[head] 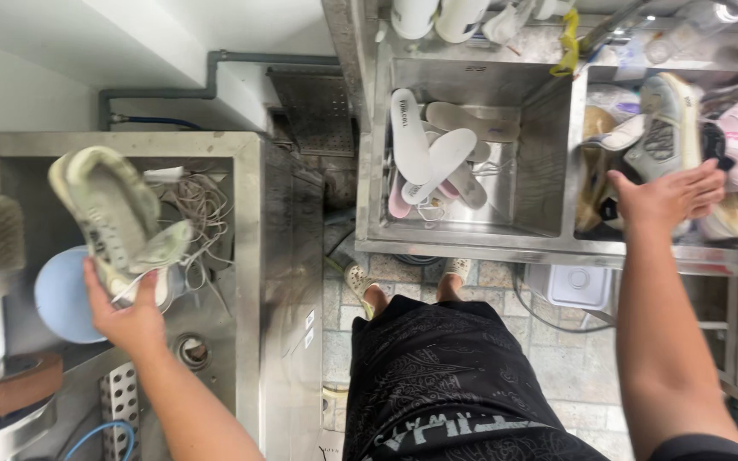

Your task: The person washes multiple pairs of shoes in a stainless steel sink, scrubbing them by hand and rinsing them with a hose. They then use a handheld spray gun connected to a shoe washing machine to apply a cleaning solution to the footwear.

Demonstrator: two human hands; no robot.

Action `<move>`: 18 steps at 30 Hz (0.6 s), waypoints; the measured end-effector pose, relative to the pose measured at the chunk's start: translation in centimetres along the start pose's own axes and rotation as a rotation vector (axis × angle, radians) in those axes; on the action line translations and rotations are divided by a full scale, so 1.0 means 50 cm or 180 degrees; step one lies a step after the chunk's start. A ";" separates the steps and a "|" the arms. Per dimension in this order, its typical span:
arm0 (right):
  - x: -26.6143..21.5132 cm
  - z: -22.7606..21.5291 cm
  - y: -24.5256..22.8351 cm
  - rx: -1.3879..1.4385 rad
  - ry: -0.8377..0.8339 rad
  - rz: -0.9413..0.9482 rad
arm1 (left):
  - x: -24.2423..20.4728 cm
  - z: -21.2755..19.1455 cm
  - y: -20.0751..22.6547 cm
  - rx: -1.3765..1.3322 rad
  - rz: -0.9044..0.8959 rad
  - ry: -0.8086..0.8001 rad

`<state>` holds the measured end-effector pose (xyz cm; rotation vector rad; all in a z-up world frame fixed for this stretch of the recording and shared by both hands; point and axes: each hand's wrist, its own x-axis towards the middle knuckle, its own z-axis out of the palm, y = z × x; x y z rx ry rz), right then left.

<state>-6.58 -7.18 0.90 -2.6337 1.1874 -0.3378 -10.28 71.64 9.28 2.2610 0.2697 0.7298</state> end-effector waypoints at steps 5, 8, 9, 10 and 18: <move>-0.120 -0.050 -0.231 0.0468 0.0187 -0.2038 | 0.028 -0.016 0.086 0.0032 0.0162 -0.0535; -0.307 -0.046 -0.446 0.2357 -0.1465 -0.2914 | 0.047 -0.022 0.128 -0.0186 0.0120 -0.1008; -0.375 -0.038 -0.520 0.2838 -0.1993 -0.2997 | 0.052 -0.025 0.140 -0.0211 0.0185 -0.1138; -0.425 -0.031 -0.587 0.3457 -0.2423 -0.3310 | 0.054 -0.030 0.152 -0.0260 0.0077 -0.1287; -0.595 0.028 -0.801 0.4539 -0.4767 -0.1855 | 0.082 -0.077 0.104 -0.0962 -0.0111 -0.1875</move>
